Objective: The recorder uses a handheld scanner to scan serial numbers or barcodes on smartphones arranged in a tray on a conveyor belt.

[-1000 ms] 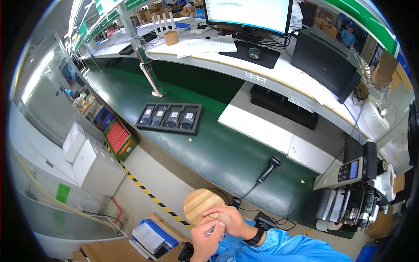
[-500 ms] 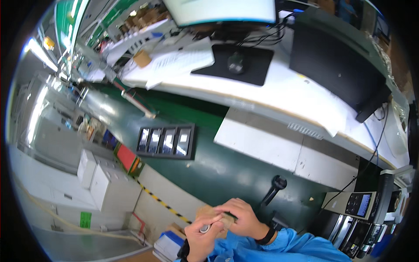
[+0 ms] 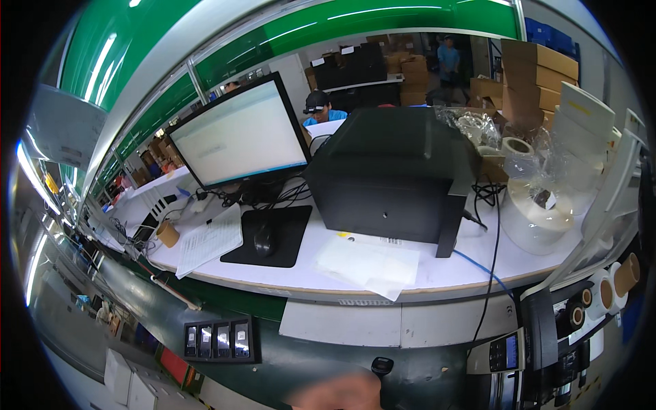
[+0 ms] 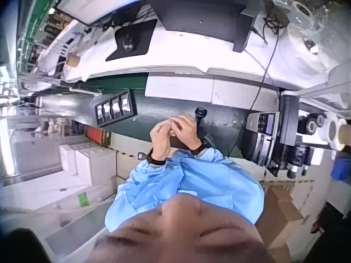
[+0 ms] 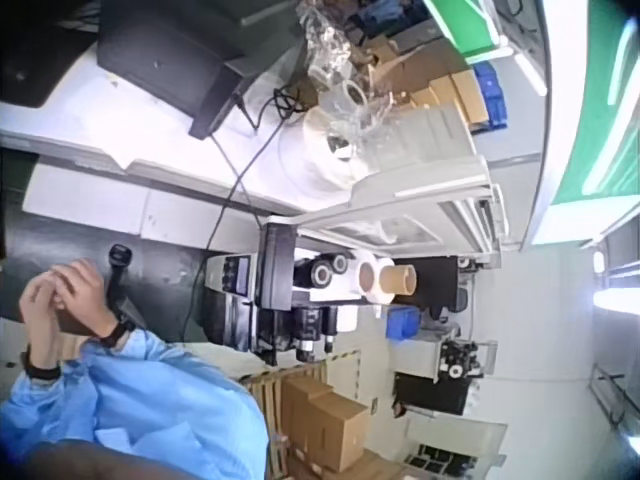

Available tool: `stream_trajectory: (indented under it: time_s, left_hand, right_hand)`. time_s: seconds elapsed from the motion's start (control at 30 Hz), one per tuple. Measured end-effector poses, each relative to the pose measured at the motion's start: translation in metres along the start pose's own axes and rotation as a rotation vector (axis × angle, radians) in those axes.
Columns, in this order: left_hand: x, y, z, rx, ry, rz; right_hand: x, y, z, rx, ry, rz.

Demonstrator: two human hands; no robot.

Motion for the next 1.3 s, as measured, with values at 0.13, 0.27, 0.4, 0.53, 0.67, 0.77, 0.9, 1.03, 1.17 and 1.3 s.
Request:
stream_trajectory:
  time_s: [0.13, 0.27, 0.4, 0.53, 0.67, 0.77, 0.9, 1.03, 1.17, 1.3]
  left_hand:
    - [-0.013, -0.005, -0.033, -0.066, -0.136, 0.095]
    - [-0.026, -0.016, -0.043, -0.087, -0.262, 0.101]
    - [-0.036, -0.019, -0.048, 0.003, -0.34, 0.161]
    - [-0.055, 0.01, -0.052, -0.06, -0.459, 0.147]
    - [-0.143, 0.031, -0.004, -0.008, -0.62, 0.064]
    - [-0.168, 0.068, 0.005, 0.232, -0.836, 0.129]
    - [-0.177, 0.123, 0.013, 0.378, -1.024, 0.128]
    - [-0.183, 0.184, 0.001, -0.067, -1.046, -0.106]
    - [-0.216, 0.268, -0.05, -0.503, -0.826, -0.904]
    - [-0.259, 0.278, -0.117, -0.918, -0.477, -1.285]
  right_hand:
    - [0.002, 0.01, 0.027, 0.117, 0.135, -0.012]
    - [0.002, 0.005, 0.036, 0.211, 0.202, 0.082]
    - [0.006, 0.006, 0.038, 0.279, 0.29, 0.076]
    - [0.008, 0.019, 0.034, 0.06, 0.334, -0.174]
    - [0.045, 0.068, 0.016, -0.258, 0.426, -0.546]
    - [0.081, 0.069, -0.007, -0.176, 0.449, -0.725]
    - [0.136, 0.064, -0.082, -0.057, 0.374, -0.743]
    - [0.186, 0.078, -0.149, -0.278, 0.372, -0.926]
    - [0.173, 0.079, -0.141, -0.239, 0.23, -0.934]
    - [0.176, 0.107, -0.106, -0.137, 0.164, -0.864]
Point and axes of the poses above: each hand's wrist, its own x-axis away from the middle knuckle, its own z-axis out of the back of the hand, y = z × x, the point moved 9 cm from there along -x, towards the middle knuckle, and after that the axes turned 4 degrees about -y, right-handed, at the moved point
